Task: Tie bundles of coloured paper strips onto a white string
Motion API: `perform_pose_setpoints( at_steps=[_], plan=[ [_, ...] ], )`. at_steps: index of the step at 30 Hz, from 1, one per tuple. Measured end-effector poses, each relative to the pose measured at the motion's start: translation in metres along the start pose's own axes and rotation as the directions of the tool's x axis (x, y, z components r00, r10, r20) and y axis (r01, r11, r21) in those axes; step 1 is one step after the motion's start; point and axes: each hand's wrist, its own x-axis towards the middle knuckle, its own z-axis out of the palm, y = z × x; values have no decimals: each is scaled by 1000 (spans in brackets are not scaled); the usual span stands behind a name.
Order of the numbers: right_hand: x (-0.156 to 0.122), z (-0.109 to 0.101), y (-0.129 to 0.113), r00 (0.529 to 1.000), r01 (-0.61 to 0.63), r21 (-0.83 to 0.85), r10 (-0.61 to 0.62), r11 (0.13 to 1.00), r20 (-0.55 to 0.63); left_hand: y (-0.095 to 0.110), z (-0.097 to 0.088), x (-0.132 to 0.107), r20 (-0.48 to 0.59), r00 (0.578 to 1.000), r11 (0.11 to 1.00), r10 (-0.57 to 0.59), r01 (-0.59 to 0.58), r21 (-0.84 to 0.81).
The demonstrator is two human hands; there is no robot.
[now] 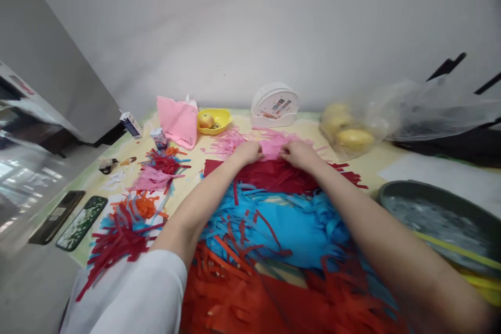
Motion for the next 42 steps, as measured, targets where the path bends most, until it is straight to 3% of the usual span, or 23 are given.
perform_pose_setpoints(
  at_steps=[7,16,29,35,39,42],
  plan=[
    [0,-1,0,999,19,47,-18,999,-28,0,-2,0,-3,1000,1000,9,-10,-19],
    [1,-1,-2,995,-55,128,65,990,-72,-3,-1,4,-17,1000,999,-20,19,-45],
    [-15,-16,-19,976,-57,145,85,988,-202,14,6,8,-172,975,989,-144,147,4],
    [-31,-7,-59,986,122,136,-104,983,-133,15,-16,-1,-366,927,992,-80,109,59],
    [-15,3,-73,997,35,168,-23,985,-73,16,-37,-12,-523,852,989,7,70,127],
    [-2,8,-73,997,-67,174,70,983,-12,13,-54,-18,-620,784,989,-38,119,90]
  ],
)
